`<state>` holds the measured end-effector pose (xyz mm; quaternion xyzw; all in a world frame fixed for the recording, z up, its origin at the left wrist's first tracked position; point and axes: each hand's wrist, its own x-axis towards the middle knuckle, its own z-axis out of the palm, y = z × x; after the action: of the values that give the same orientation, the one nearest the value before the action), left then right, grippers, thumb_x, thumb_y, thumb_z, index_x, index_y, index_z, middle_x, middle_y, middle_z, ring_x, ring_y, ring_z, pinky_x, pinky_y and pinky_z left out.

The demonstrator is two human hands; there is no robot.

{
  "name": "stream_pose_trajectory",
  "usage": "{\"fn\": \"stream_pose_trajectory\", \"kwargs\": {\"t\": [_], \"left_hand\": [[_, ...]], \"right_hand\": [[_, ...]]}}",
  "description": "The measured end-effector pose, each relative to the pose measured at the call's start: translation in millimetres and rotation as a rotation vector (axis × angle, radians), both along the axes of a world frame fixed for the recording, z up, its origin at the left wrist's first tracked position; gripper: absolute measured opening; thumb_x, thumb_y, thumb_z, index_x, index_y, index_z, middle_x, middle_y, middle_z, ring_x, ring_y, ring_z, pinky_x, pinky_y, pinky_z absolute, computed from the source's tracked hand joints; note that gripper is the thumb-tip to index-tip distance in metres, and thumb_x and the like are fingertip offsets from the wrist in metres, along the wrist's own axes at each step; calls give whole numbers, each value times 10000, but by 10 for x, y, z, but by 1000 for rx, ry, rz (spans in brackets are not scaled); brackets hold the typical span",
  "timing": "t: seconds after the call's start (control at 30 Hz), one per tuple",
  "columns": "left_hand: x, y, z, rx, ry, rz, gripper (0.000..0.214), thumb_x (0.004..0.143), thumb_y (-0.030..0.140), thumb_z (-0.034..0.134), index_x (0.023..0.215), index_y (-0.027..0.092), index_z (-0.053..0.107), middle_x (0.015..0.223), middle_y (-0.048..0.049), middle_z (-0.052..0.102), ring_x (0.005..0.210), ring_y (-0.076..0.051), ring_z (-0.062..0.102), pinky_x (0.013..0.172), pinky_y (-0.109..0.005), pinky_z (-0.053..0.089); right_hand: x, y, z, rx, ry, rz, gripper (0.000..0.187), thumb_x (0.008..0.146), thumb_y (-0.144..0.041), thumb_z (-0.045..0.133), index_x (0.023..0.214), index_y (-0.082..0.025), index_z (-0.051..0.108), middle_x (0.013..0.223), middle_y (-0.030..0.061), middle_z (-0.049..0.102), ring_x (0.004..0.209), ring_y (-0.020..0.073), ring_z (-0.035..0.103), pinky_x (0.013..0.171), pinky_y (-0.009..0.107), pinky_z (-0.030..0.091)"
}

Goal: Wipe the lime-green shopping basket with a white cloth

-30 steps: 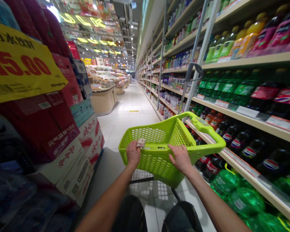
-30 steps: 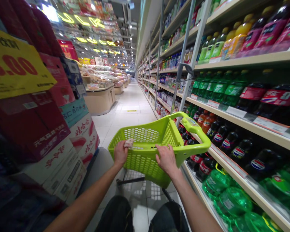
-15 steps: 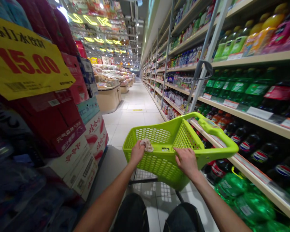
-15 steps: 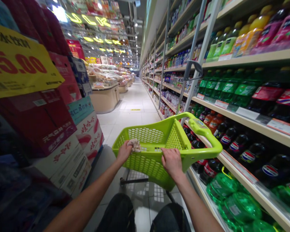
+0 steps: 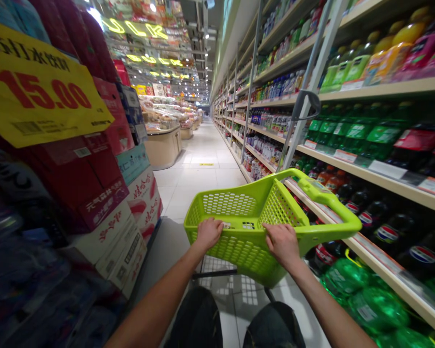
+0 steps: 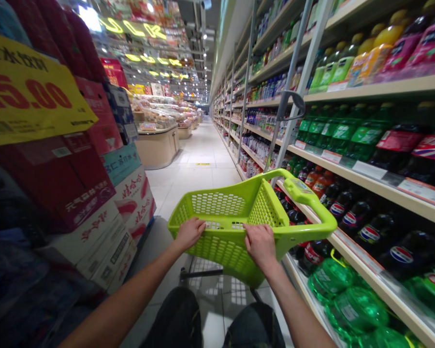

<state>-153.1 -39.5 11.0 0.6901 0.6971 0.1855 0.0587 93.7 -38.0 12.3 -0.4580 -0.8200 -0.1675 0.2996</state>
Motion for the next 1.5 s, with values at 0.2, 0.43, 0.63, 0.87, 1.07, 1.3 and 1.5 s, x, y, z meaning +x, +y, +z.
{"fn": "stream_pose_trajectory", "kwargs": {"t": [0.2, 0.43, 0.63, 0.87, 1.07, 1.3, 1.5], "left_hand": [[-67, -120, -63, 141, -62, 18, 236, 761, 141, 445, 905, 209, 619, 949, -35, 596, 929, -168, 518, 813, -297, 414], [76, -418, -551, 551, -39, -2, 402, 775, 117, 430, 1167, 190, 481, 1309, -84, 411, 1213, -233, 323, 960, -408, 352], [176, -174, -483, 544, -173, 31, 338, 800, 142, 427, 1123, 186, 518, 1049, -79, 588, 980, -200, 495, 859, -383, 431], [-172, -41, -596, 465, -48, -6, 387, 756, 54, 415, 1088, 202, 546, 1214, -75, 512, 1145, -220, 421, 927, -399, 381], [-733, 119, -640, 512, -141, 291, 411, 734, 36, 344, 1068, 162, 549, 1152, -79, 556, 1104, -195, 470, 955, -382, 380], [-478, 151, -641, 433, -66, 6, 461, 740, 9, 332, 1122, 181, 525, 1239, -56, 506, 1180, -170, 405, 999, -365, 343], [-735, 131, -589, 401, -125, 312, 438, 741, 7, 322, 1121, 101, 517, 1245, -131, 485, 1188, -214, 406, 992, -388, 345]], "right_hand": [[-22, -26, -19, -2, 36, -80, 248, 730, -157, 507, 933, -206, 640, 842, 7, 681, 775, 158, 534, 832, 311, 237], [-110, -26, -16, -25, 16, -139, 252, 729, -165, 493, 926, -210, 642, 811, 12, 678, 749, 162, 512, 811, 322, 218], [-210, -25, -11, -31, -21, -141, 234, 740, -190, 489, 917, -215, 640, 798, 17, 670, 756, 174, 499, 797, 333, 208], [-203, -13, 17, -44, -108, -62, 271, 744, -185, 503, 994, -210, 607, 918, 20, 661, 831, 178, 507, 819, 330, 226], [-327, -1, 21, -50, -82, -66, 264, 754, -210, 512, 1001, -213, 607, 938, 20, 658, 846, 182, 515, 834, 345, 233], [-329, 32, 20, -37, -96, -44, 279, 755, -199, 501, 1011, -222, 608, 961, 23, 655, 859, 182, 514, 832, 342, 239], [-307, 13, 12, -31, -87, -37, 274, 754, -206, 499, 1005, -214, 609, 958, 30, 657, 856, 185, 510, 849, 343, 227]]}}
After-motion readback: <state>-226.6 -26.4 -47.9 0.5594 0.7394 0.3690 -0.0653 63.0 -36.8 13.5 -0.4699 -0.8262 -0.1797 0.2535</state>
